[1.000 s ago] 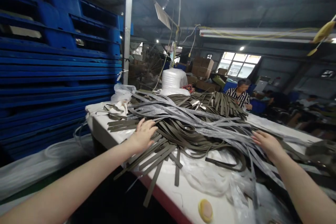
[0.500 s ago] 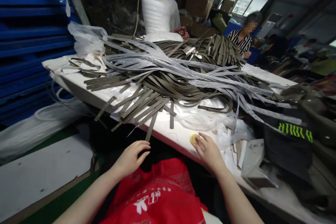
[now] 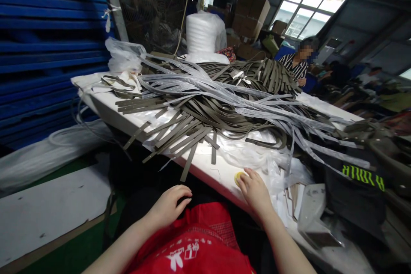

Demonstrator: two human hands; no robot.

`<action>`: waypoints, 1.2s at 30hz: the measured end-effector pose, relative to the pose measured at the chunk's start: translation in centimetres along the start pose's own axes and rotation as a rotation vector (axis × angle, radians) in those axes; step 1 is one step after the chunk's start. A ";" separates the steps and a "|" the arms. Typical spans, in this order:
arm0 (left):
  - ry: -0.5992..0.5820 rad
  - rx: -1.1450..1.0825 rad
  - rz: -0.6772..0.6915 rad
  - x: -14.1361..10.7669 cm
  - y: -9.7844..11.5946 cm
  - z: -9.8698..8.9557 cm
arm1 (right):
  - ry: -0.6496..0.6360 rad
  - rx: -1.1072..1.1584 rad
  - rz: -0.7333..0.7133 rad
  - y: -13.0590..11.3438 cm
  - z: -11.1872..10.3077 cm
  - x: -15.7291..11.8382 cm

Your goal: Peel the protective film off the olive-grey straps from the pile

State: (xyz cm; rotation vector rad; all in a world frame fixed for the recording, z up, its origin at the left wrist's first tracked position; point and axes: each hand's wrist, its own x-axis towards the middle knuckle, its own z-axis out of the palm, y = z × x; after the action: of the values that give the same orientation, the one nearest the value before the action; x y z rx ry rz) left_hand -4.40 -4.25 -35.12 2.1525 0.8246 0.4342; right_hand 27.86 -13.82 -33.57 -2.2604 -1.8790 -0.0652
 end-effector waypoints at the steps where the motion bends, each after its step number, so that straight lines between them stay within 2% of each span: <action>1: -0.005 -0.005 -0.001 -0.2 0.0 0.0 | 0.005 0.035 0.027 -0.1 -0.6 1.0; 5: -0.010 -0.015 -0.015 -0.8 0.2 -0.3 | 0.031 0.068 0.031 -0.8 -1.8 6.4; 9: 0.000 -0.013 -0.038 -1.5 0.4 -0.5 | 0.033 0.022 -0.059 -1.9 -0.9 11.0; 12: 0.004 -0.006 -0.063 -2.2 0.3 -0.4 | 0.010 -0.003 -0.113 -2.5 -0.1 12.6; 16: 0.003 -0.008 -0.090 -2.9 0.0 -0.3 | 0.002 -0.002 -0.107 -2.4 -0.7 13.0; 21: -0.013 -0.005 -0.090 -2.7 0.2 -0.4 | 0.009 0.036 -0.062 -2.1 -3.3 12.1; 27: -0.026 0.002 -0.035 -1.6 1.6 -0.5 | -0.148 0.107 -0.087 -3.2 -5.7 9.7; 30: -0.028 0.010 -0.014 -1.2 2.4 -0.7 | -0.186 0.076 -0.064 -3.2 -5.5 9.1; 36: -0.044 0.016 0.007 -1.1 2.9 -0.7 | -0.252 -0.051 0.030 -2.4 -3.3 9.0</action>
State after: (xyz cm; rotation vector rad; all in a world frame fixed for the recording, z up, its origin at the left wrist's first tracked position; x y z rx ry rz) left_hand -4.38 -5.98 -32.48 2.1721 0.7993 0.3840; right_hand 27.50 -5.26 -28.53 -2.4288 -1.9822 0.1874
